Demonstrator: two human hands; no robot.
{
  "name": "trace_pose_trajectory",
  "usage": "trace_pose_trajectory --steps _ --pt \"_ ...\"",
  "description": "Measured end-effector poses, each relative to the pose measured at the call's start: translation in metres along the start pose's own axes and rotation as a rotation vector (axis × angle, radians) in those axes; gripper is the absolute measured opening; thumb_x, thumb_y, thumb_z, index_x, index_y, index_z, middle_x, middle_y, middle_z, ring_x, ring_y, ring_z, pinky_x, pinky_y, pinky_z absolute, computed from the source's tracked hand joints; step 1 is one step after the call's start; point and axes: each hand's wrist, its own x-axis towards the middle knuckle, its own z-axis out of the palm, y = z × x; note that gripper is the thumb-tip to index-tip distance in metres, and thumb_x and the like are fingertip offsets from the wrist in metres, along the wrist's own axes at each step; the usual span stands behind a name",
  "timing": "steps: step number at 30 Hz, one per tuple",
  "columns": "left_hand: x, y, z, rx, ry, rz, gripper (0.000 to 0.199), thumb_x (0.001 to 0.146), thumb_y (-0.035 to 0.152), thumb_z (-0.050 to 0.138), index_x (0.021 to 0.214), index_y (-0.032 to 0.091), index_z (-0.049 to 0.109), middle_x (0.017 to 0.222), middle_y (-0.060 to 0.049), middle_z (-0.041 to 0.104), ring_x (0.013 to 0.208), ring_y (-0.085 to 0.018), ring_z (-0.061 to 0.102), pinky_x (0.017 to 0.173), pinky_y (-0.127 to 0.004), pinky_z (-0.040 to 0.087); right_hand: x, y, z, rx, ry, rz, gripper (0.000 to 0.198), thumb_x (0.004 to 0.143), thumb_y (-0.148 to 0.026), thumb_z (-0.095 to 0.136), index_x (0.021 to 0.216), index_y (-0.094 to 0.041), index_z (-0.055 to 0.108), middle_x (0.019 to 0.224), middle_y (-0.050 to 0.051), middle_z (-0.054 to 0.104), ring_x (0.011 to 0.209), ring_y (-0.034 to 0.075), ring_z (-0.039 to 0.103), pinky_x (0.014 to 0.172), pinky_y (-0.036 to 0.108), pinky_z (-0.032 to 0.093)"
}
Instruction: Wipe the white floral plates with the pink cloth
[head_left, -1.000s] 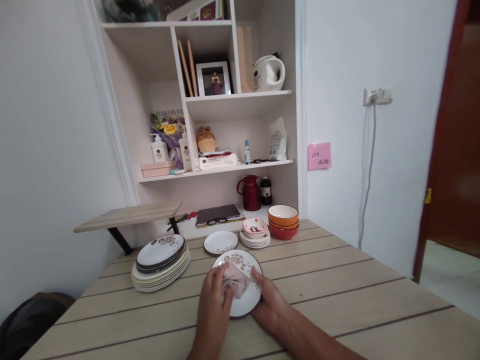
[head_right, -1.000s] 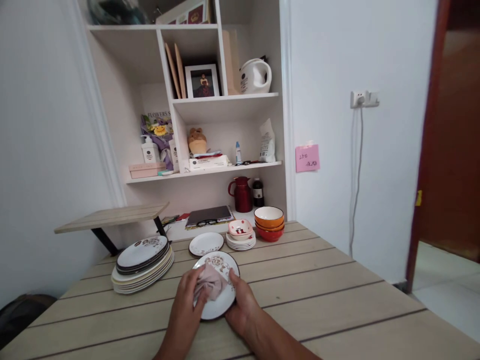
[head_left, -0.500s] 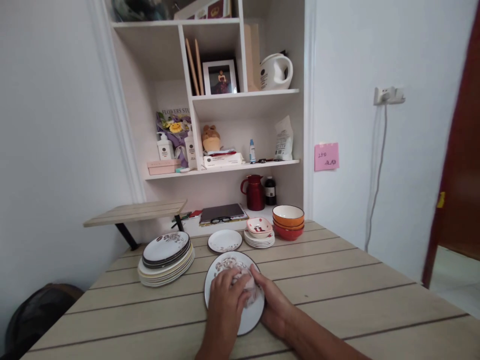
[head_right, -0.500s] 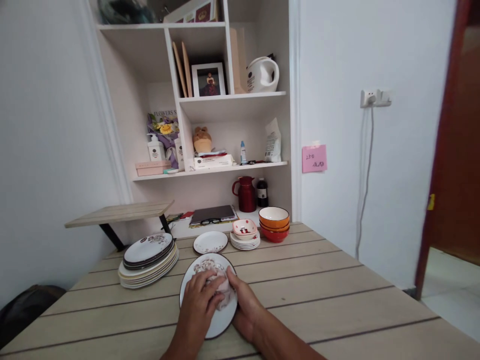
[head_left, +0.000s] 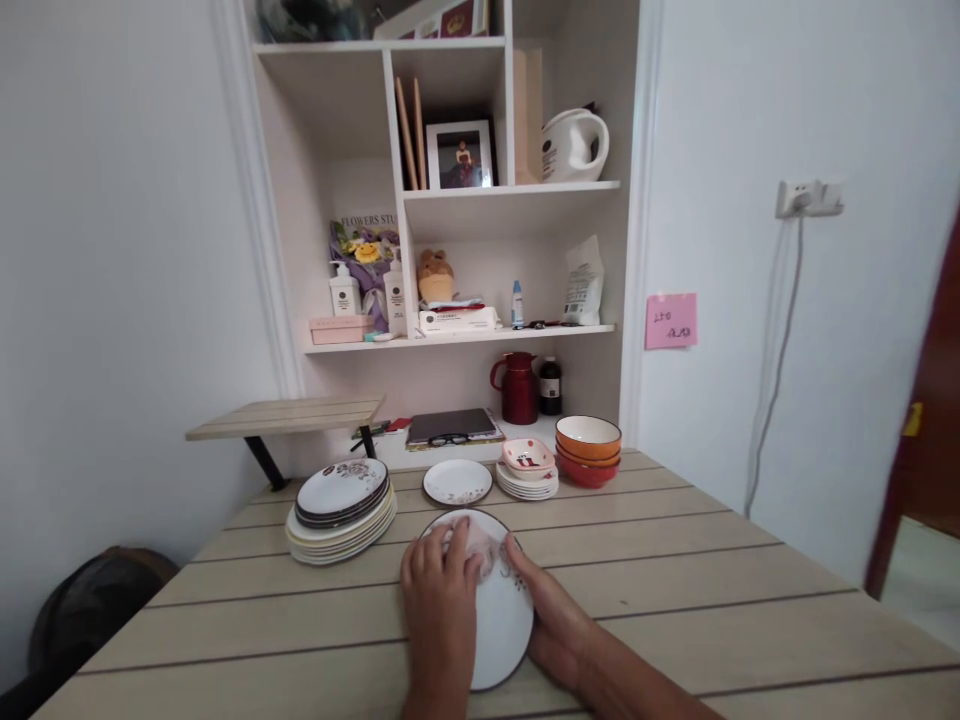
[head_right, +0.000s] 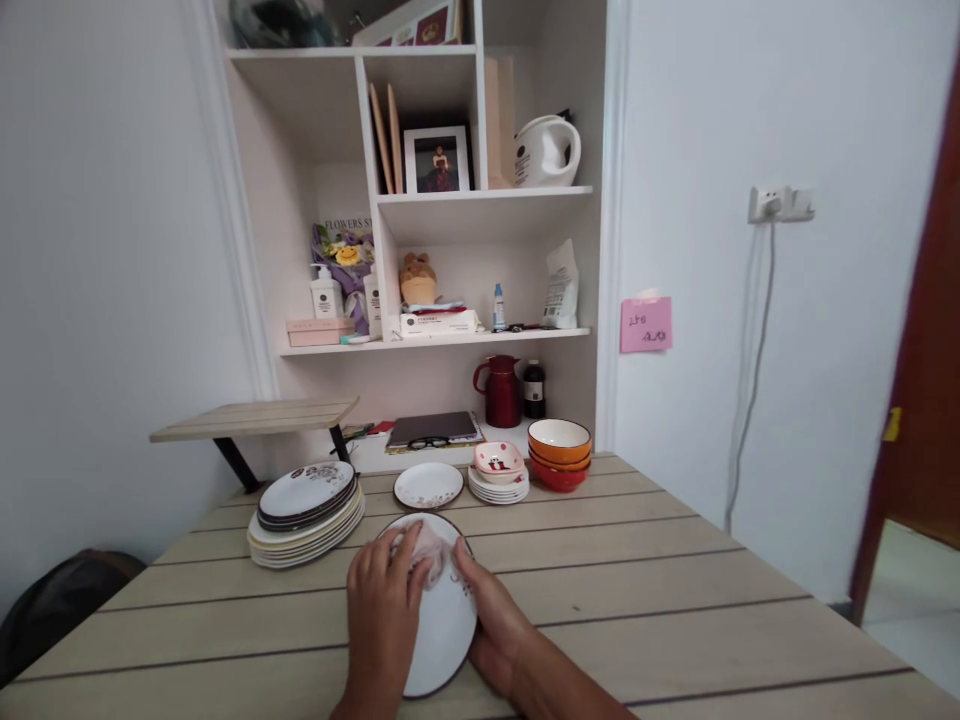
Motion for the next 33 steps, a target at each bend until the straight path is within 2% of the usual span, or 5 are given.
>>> trace_pose_trajectory --steps 8,14,22,27,33 --pt "-0.005 0.0 0.011 -0.165 0.019 -0.043 0.037 0.089 0.026 0.05 0.125 0.022 0.054 0.115 -0.011 0.06 0.106 -0.024 0.055 0.088 -0.043 0.047 -0.005 -0.001 0.005 -0.033 -0.067 -0.022 0.064 0.085 -0.058 0.048 0.123 -0.009 0.058 0.107 0.015 0.071 0.103 0.023 0.064 0.1 0.035 0.038" --pt "-0.011 0.001 0.019 -0.41 -0.184 0.094 0.049 0.086 0.017 0.049 0.134 0.027 0.045 0.131 -0.006 0.056 0.124 -0.023 0.047 0.102 -0.047 0.041 -0.001 -0.003 0.0 0.003 -0.103 -0.011 0.068 0.084 -0.065 0.043 0.122 -0.01 0.059 0.111 0.014 0.07 0.105 0.022 0.063 0.1 0.034 0.038" --pt "-0.009 0.008 0.012 -0.645 -0.435 0.134 0.039 0.077 0.01 0.056 0.112 0.027 0.063 0.121 -0.004 0.063 0.118 -0.021 0.053 0.102 -0.045 0.043 0.006 -0.013 -0.01 0.119 -0.042 0.018 0.072 0.08 -0.069 0.045 0.109 -0.006 0.063 0.102 0.016 0.071 0.102 0.024 0.063 0.097 0.036 0.041" --pt "-0.006 0.002 0.007 -0.598 -0.523 0.069 0.038 0.072 0.004 0.055 0.1 0.026 0.067 0.109 -0.003 0.069 0.109 -0.021 0.057 0.098 -0.044 0.044 0.009 -0.033 -0.023 0.091 0.012 -0.067 0.071 0.081 -0.065 0.049 0.12 -0.006 0.058 0.106 0.017 0.07 0.104 0.026 0.063 0.097 0.04 0.041" --pt "-0.003 -0.01 0.006 -0.464 -0.436 0.01 0.041 0.073 0.005 0.054 0.103 0.03 0.067 0.109 -0.002 0.066 0.105 -0.02 0.058 0.095 -0.043 0.045 0.003 -0.039 -0.028 0.049 0.03 -0.033 0.066 0.083 -0.06 0.049 0.121 -0.007 0.058 0.108 0.018 0.07 0.099 0.027 0.065 0.096 0.043 0.041"
